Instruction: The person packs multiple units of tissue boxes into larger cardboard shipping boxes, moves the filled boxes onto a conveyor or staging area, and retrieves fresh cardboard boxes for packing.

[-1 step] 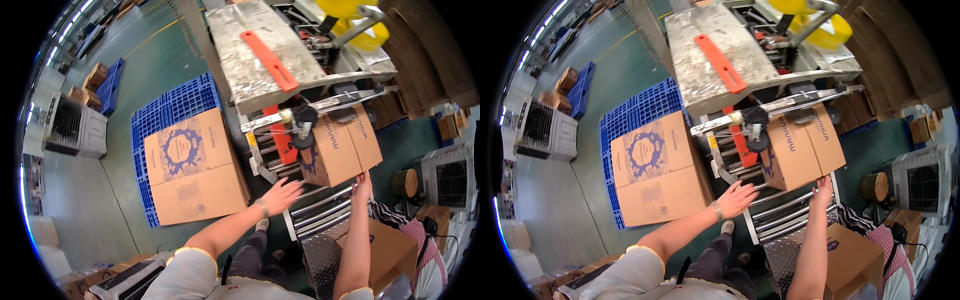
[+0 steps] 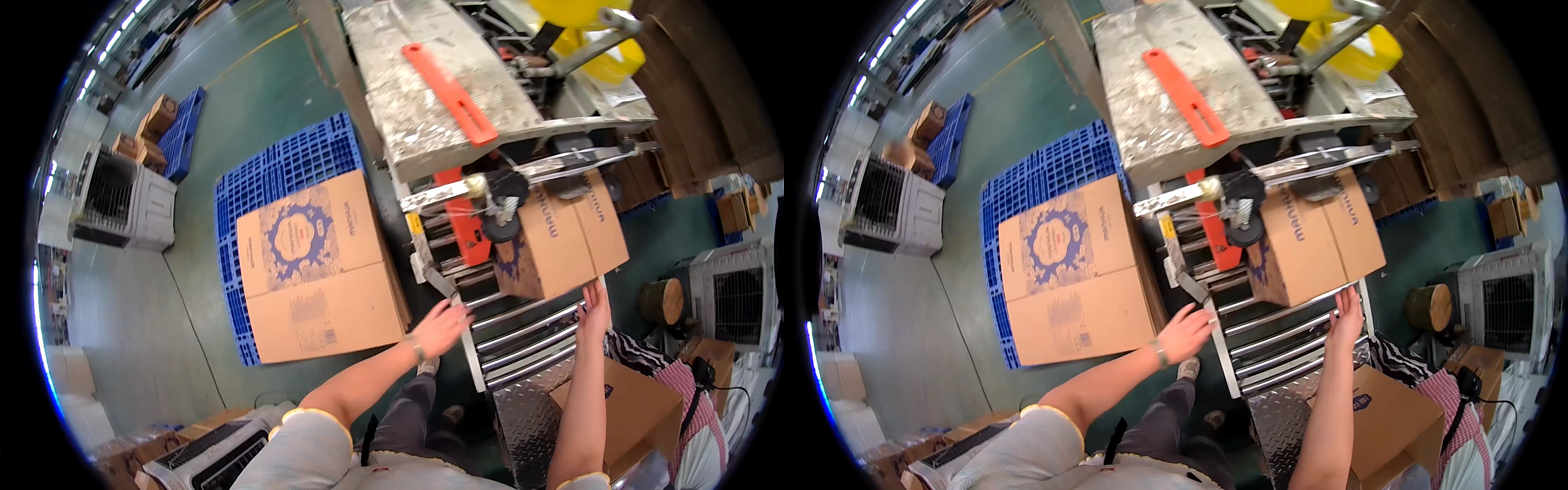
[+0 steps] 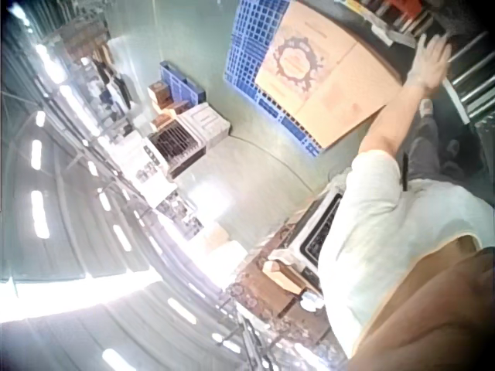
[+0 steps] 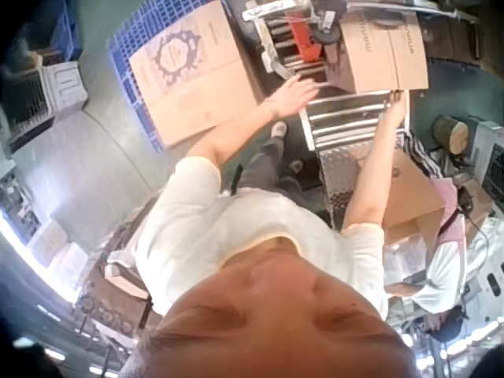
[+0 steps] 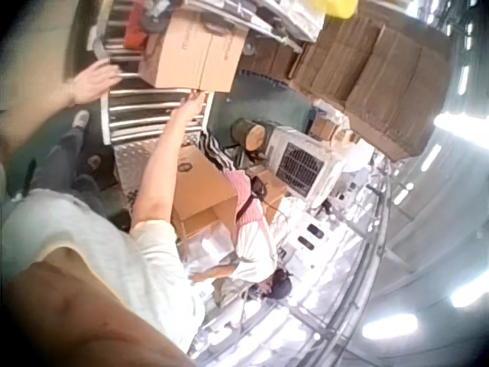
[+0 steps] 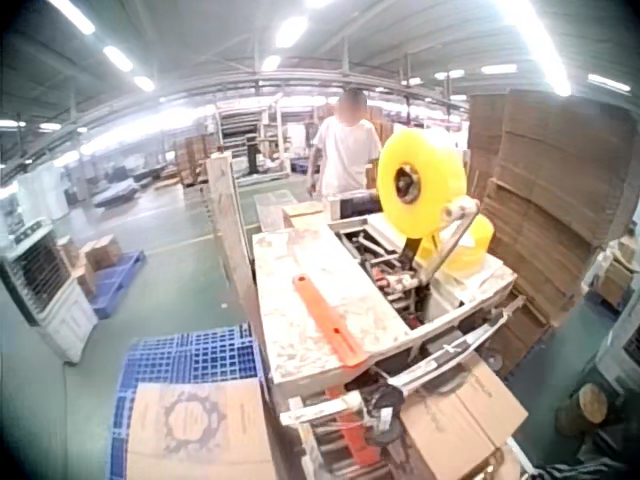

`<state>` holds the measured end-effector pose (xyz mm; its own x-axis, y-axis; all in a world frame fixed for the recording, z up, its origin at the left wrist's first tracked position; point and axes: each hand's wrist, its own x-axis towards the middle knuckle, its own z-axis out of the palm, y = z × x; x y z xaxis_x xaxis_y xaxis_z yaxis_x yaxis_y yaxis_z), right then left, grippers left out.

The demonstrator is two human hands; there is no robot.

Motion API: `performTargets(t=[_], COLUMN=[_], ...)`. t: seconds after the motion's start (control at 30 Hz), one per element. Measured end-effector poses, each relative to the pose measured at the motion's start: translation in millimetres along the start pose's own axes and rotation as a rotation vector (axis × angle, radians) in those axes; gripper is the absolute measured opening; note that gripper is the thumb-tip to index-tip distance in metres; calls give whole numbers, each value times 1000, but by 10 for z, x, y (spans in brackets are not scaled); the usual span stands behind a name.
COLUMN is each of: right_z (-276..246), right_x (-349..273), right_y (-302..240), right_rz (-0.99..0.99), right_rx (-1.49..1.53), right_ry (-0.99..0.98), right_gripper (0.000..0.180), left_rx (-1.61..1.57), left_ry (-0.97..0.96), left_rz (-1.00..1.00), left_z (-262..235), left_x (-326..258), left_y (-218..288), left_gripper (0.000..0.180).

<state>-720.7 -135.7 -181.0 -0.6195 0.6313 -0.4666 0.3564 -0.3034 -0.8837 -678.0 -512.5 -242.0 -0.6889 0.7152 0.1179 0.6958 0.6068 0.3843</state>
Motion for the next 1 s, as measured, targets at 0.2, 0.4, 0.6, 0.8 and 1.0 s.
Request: performTargets(t=[0.2, 0.4, 0.6, 0.8, 1.0], right_z=[-770, -1646, -2059, -2462, -2442], right_x=[-1477, -3137, -3026, -2622, -2966], right_y=[1439, 2220, 2137, 2101, 1656], right_rz=[100, 429, 176, 142, -266], right_rx=[-519, -1032, -1365, -1024, -939], right_ry=[-421, -1023, -853, -540, -621], right_gripper=[27, 27, 28, 22, 26], left_rx=[304, 433, 460, 420, 674], left_ry=[-444, -505, -505, 127, 975], left_rz=[-243, -199, -246, -666, -396], left_z=[812, 1074, 754, -430, -3450], left_x=[-1575, -1602, -2084, -2926, -2920], left_y=[-409, -861, -657, -489, 1079], left_gripper=[48, 52, 53, 44, 19])
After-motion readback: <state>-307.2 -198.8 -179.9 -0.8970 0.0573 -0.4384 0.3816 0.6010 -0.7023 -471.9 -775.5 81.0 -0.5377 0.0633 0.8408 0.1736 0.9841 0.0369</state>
